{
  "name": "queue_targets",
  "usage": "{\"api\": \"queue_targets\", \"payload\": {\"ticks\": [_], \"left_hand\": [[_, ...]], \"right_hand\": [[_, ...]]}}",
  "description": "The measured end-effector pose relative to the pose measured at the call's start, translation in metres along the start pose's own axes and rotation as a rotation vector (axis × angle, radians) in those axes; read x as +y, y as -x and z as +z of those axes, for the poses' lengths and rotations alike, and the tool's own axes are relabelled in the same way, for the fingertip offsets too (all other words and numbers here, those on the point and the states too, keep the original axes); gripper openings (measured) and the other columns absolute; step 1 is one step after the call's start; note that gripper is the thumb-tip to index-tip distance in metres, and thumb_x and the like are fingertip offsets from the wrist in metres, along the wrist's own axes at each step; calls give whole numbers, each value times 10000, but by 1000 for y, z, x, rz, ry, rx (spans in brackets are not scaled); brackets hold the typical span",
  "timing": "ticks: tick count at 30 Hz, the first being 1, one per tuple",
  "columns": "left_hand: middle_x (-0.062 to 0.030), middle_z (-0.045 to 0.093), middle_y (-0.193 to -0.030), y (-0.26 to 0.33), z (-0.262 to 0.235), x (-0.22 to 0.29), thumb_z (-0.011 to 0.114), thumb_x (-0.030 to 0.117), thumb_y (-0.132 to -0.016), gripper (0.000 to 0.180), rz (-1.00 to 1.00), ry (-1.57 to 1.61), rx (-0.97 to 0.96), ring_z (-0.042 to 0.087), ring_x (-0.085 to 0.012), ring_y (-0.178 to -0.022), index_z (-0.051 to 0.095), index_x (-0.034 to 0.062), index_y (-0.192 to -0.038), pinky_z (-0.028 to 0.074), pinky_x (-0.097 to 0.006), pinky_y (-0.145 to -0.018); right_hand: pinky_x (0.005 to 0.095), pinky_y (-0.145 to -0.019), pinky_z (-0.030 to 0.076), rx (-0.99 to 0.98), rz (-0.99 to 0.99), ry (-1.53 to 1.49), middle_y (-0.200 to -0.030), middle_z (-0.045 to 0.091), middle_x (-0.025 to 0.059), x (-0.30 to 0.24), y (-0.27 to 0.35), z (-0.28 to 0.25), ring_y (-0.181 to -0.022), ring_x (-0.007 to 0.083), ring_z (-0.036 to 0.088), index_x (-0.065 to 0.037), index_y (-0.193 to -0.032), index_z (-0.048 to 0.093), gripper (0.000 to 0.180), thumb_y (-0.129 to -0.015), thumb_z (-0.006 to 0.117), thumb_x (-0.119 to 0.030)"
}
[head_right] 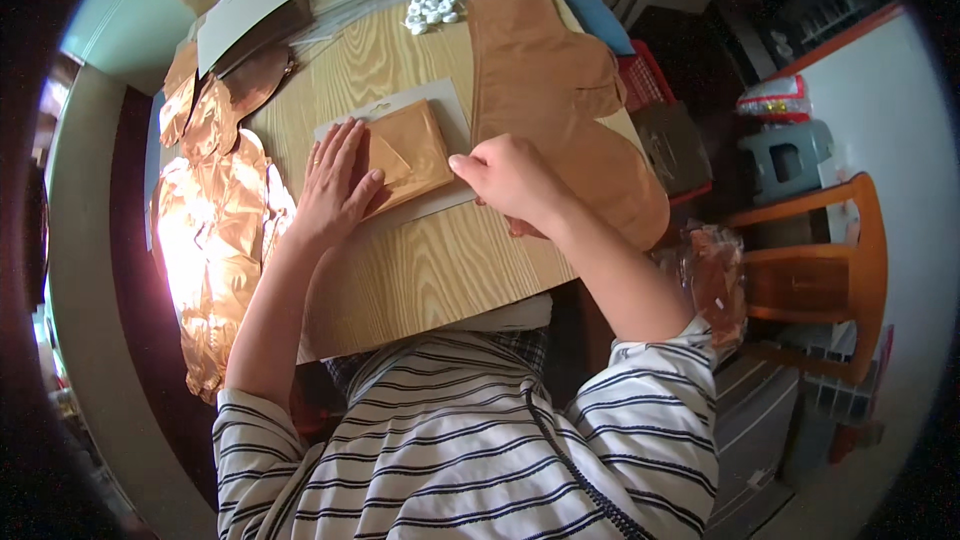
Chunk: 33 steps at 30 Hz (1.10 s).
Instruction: Folding and inserting metallic foil balloons into plastic packaging with cardboard headers.
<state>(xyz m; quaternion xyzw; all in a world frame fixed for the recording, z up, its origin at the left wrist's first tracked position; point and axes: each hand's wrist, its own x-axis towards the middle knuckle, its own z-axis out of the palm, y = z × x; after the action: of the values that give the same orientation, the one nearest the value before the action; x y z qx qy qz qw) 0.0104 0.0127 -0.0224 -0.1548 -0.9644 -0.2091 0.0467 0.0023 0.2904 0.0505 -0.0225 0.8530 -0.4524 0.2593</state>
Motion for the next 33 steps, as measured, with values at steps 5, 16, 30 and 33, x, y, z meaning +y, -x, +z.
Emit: {"api": "queue_targets", "payload": {"ticks": [5,16,30,33], "left_hand": [[-160,351,-1594,-4,0,0,493,508,-992,699,23,-12,-15,267,-387,-1493,377,73,-1527,186,-527,-1213],[-176,368,-1581,-3,2,-3,501,465,-995,681,72,-49,-1,280,-387,-1489,378,52,-1522,188,-520,-1212],[-182,372,-1575,-2,7,-10,493,468,-1000,673,77,46,25,276,-364,-1493,382,49,-1516,172,-521,-1216],[-174,375,-1576,-2,6,-7,502,458,-998,664,58,39,15,278,-365,-1491,390,54,-1512,173,-525,-1215]], "right_hand": [[318,-449,474,-86,46,-282,-759,679,66,29,-22,16,-506,116,540,10,-901,666,288,-976,597,-260],[308,-472,494,11,-6,-363,-792,698,128,20,-19,25,-539,165,642,45,-861,653,246,-959,580,-168],[274,-417,350,-208,312,-571,-833,742,130,22,-27,22,-545,119,586,-34,-943,660,179,-972,546,-168],[268,-418,347,-218,314,-572,-840,744,134,20,-28,25,-556,111,592,-36,-941,655,159,-972,546,-148]]}}
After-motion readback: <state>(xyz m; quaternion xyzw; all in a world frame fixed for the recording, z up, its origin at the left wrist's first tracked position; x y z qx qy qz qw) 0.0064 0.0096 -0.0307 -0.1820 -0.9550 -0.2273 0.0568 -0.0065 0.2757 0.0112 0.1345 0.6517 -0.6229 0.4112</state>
